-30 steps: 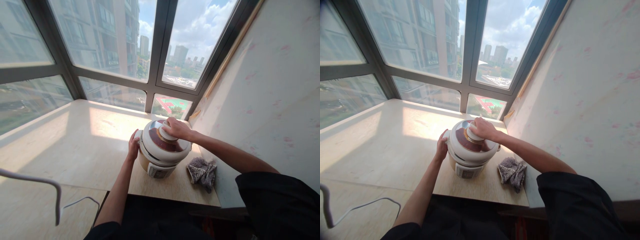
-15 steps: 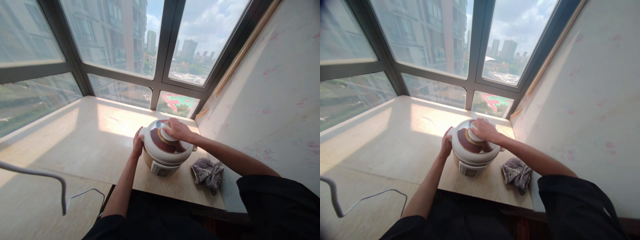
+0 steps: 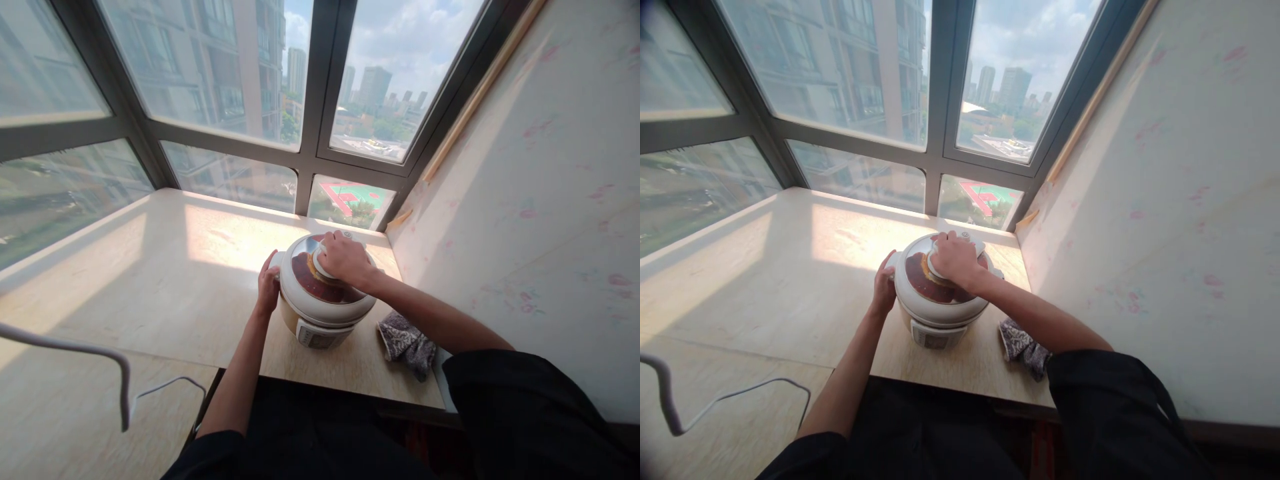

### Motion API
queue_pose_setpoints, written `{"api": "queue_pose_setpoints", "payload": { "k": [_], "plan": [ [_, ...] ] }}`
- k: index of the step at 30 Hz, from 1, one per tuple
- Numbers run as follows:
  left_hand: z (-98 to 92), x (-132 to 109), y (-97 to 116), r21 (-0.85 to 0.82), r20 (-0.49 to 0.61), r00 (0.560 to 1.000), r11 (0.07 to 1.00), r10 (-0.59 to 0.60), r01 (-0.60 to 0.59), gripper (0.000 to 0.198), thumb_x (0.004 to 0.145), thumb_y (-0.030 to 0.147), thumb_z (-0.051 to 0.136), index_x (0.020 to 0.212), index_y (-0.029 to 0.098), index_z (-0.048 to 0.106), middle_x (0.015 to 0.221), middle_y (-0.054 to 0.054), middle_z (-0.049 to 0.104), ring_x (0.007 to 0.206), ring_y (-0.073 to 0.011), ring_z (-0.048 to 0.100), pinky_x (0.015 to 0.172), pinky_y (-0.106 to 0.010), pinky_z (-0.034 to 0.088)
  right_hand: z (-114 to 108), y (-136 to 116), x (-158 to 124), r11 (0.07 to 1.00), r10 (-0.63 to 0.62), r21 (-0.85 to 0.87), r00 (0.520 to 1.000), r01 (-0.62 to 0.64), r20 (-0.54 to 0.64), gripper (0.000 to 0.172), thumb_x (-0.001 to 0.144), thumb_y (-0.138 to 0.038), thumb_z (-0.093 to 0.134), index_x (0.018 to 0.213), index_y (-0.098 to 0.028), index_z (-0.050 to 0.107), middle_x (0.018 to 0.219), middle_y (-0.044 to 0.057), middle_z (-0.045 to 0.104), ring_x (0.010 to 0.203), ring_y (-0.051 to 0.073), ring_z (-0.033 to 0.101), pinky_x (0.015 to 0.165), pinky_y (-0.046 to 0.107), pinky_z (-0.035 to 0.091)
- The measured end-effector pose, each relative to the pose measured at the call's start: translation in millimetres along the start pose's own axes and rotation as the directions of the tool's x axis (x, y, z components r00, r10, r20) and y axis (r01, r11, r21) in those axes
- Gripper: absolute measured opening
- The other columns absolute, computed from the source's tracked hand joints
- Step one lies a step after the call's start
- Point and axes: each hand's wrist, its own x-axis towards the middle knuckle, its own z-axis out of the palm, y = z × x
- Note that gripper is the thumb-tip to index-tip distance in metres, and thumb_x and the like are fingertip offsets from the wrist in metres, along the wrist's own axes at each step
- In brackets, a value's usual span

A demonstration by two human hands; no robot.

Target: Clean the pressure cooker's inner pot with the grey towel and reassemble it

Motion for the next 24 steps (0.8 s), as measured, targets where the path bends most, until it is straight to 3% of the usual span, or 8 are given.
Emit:
{"api": "queue_pose_setpoints", "payload": {
  "k": [6,17,24],
  "plan": [
    [3.0,-1,5,0.019,-0.006,1.000,1.000,-0.005,0.005,0.069,0.073,0.040,0.071,0.136,0.014,0.060,0.111,-0.008,0.074,0.099,-0.0238,0.069,0.089,-0.036,0.053,13,7,-3,0.999,-0.033,0.002,0.992,0.034,-0.120,0.037,0.101,-0.042,0.047,0.117,-0.012,0.060,0.113,0.016,0.066,0.099,0.029,0.065,0.073,0.035,0.051],
    [1.4,-1,8,0.071,0.001,1.000,0.997,-0.013,0.013,0.068,0.073,0.040,0.067,0.136,0.015,0.060,0.109,-0.007,0.075,0.093,-0.0230,0.070,0.083,-0.034,0.054,19,20,-2,0.989,-0.110,0.082,0.982,0.124,-0.154,0.037,0.101,-0.049,0.050,0.116,-0.016,0.061,0.113,0.014,0.068,0.102,0.027,0.063,0.080,0.034,0.046],
    [-1.5,0,5,0.067,0.012,1.000,0.998,-0.016,0.015,0.071,0.075,0.043,0.066,0.139,0.015,0.058,0.111,-0.008,0.074,0.095,-0.0240,0.069,0.084,-0.035,0.054,24,29,0,0.970,-0.186,0.122,0.963,0.211,-0.194,0.036,0.099,-0.049,0.055,0.115,-0.017,0.063,0.109,0.011,0.070,0.096,0.025,0.063,0.074,0.031,0.042]
  ]
}}
